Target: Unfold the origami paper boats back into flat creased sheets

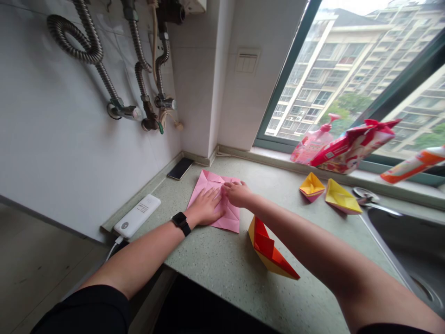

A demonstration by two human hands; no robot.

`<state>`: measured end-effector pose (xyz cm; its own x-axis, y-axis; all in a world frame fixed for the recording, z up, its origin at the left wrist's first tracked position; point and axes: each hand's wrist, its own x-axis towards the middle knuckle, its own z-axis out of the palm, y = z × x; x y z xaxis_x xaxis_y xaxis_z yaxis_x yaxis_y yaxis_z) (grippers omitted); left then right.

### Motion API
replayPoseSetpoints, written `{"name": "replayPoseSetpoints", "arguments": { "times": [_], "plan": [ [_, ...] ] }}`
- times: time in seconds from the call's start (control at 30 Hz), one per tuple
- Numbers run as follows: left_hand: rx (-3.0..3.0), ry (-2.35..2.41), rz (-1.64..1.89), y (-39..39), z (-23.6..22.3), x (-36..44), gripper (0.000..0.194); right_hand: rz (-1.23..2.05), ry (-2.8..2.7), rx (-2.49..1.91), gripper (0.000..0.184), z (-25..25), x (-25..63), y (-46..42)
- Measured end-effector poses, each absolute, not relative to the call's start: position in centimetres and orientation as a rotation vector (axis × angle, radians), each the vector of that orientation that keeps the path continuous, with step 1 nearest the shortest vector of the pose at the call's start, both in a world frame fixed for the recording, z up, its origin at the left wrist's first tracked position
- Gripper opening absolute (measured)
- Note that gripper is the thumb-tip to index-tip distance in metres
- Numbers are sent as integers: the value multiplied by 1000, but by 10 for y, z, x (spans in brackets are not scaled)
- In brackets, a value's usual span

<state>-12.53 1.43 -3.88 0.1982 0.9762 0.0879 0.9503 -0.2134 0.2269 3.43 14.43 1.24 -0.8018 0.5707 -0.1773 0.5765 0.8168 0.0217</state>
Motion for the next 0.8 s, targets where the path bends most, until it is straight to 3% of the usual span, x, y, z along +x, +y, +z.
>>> {"name": "replayPoseSetpoints", "arguments": {
  "times": [0.13, 0.67, 0.8],
  "plan": [
    [2326, 1878, 308, 14, -37, -124, 84, -48, 2853, 825, 48, 15, 27, 145],
    [2318, 1819, 243, 12, -36, -126, 81, 148, 2945, 892, 46, 26, 19, 155],
    [2358, 1756, 208, 4, -33, -132, 78, 126, 2960, 964, 54, 28, 25, 175]
  ]
}}
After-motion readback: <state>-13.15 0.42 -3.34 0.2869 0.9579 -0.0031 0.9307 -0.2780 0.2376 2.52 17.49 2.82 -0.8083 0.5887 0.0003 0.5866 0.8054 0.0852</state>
